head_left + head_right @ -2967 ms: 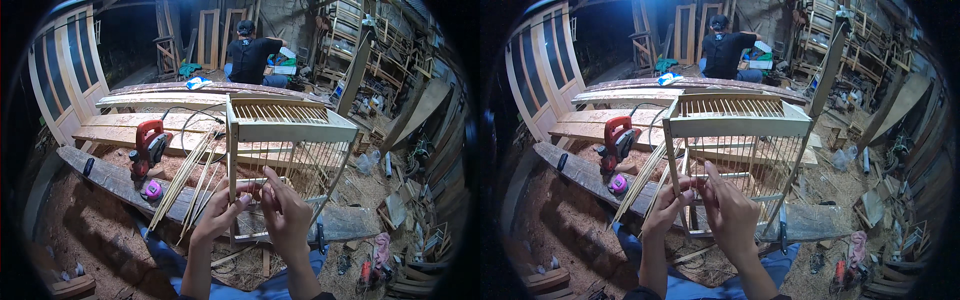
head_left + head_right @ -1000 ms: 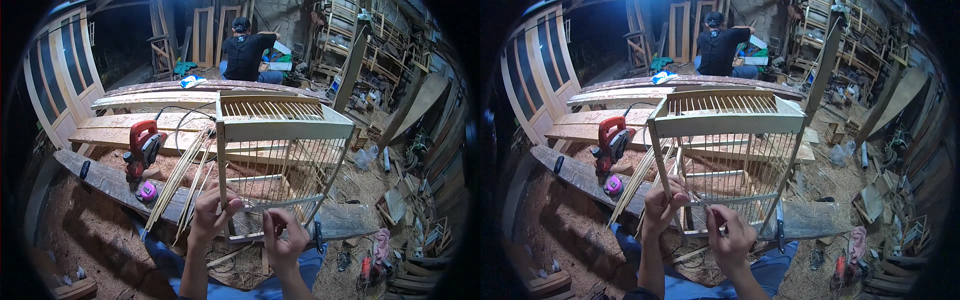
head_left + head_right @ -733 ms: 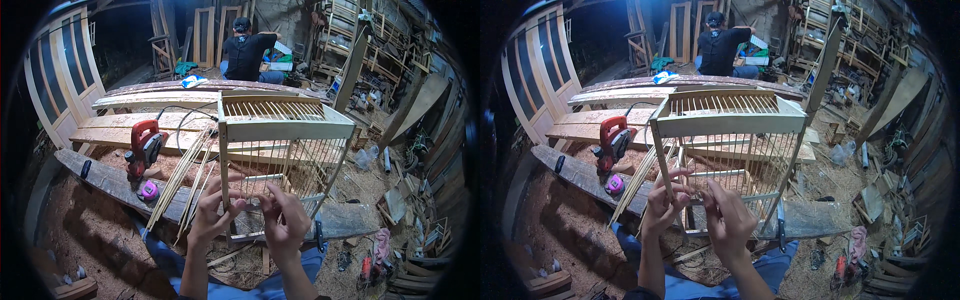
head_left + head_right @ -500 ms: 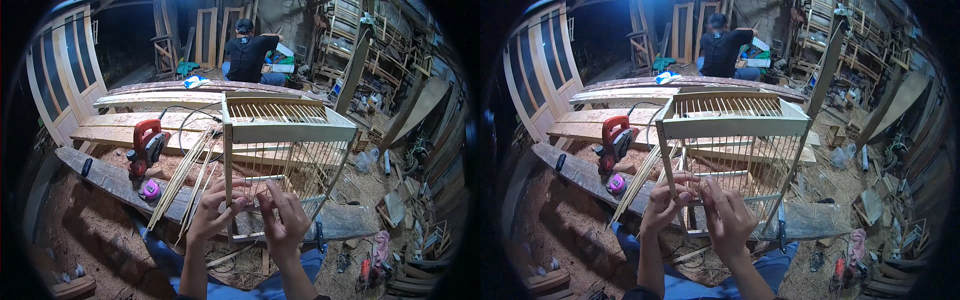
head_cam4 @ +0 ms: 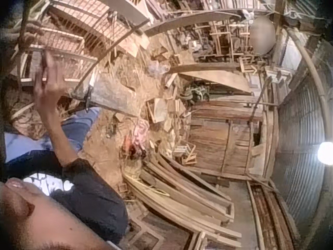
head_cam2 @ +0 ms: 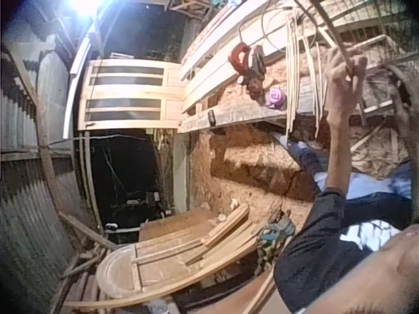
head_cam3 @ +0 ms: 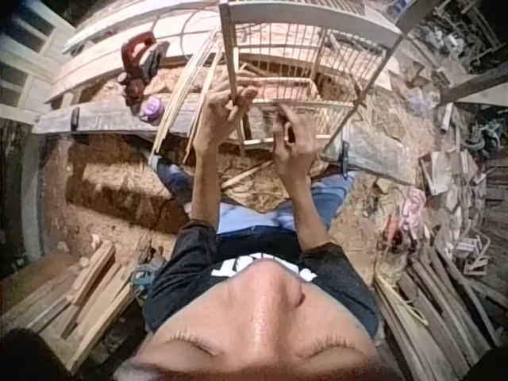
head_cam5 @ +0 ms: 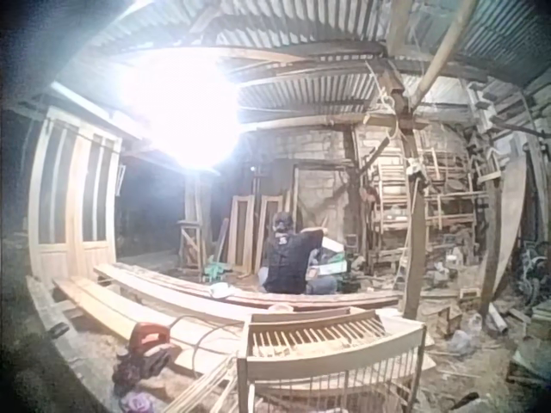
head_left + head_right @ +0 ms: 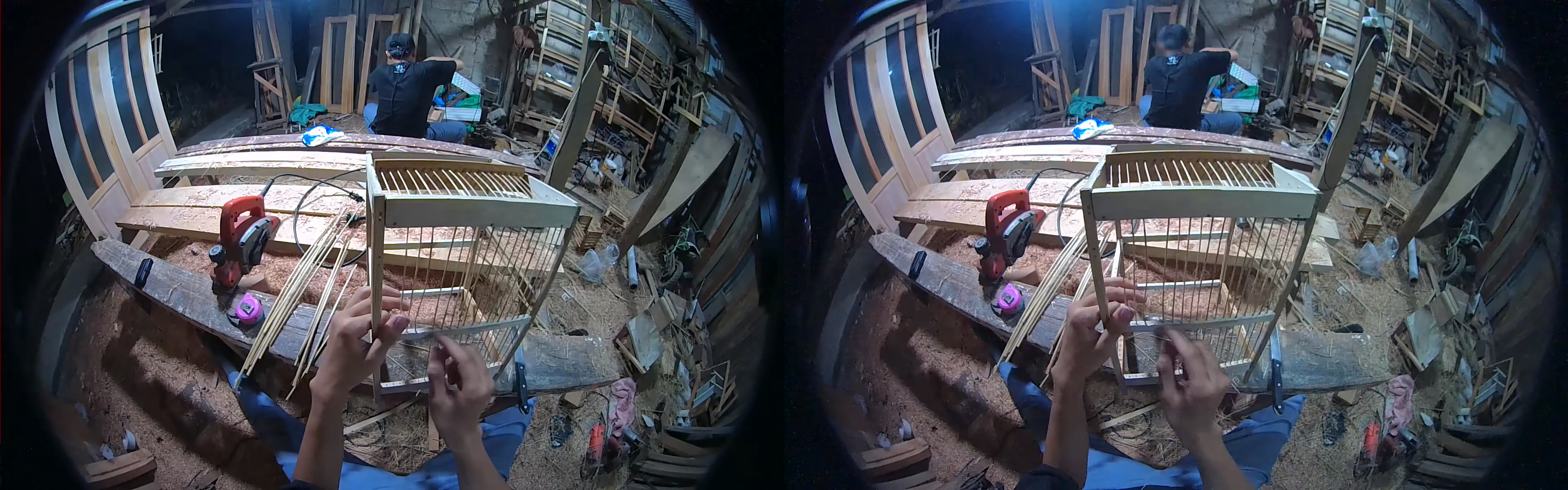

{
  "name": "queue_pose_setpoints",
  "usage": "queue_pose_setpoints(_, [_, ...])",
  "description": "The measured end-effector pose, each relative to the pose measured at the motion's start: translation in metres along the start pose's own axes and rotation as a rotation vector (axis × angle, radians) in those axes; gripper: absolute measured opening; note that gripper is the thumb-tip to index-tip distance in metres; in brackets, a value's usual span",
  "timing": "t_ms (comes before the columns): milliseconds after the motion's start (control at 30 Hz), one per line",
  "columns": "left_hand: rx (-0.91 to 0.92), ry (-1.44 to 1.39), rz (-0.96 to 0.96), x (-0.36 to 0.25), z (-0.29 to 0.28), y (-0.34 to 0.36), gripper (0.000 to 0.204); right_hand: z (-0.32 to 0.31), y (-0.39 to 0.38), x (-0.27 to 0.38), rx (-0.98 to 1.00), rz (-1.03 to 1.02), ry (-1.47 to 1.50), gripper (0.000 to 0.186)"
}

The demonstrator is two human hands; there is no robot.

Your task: The person assembles a small wooden cage by hand, inserting thin bamboo rods into a frame and using a knife to shave and trim the wooden components.

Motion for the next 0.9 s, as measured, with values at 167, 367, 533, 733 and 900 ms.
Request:
queue_pose_setpoints(167, [-0.061,-0.038,0.065,-0.001,0.0,0.001,0.035,0.025,-0.013,-0.002,0.189,0.091,0.094,0.03])
queue_pose_setpoints(367, [-0.067,-0.064,0.045,0.001,0.0,0.001,0.039,0.042,-0.018,-0.001,0.226,0.192,0.069,0.028])
queue_pose_setpoints(533, [-0.007,-0.074,0.036,-0.001,-0.002,-0.001,0.014,0.047,-0.019,0.0,0.159,0.183,0.123,0.025])
queue_pose_setpoints(733, [0.036,-0.347,-0.151,0.007,-0.005,-0.001,0.012,0.028,-0.011,0.018,0.036,-0.089,-0.017,0.023])
queue_pose_setpoints(900, [0.036,-0.379,-0.166,0.019,0.003,-0.006,0.013,0.031,-0.001,0.02,0.147,0.041,-0.048,0.033])
Point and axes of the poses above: each hand's wrist, its own y-axis towards the middle knuckle, its own z-axis out of the palm, x = y × z, the point moved 9 cm from there along y, towards the middle knuckle, and after that the axes turned 5 degrees about -y, right-handed, at the moved point
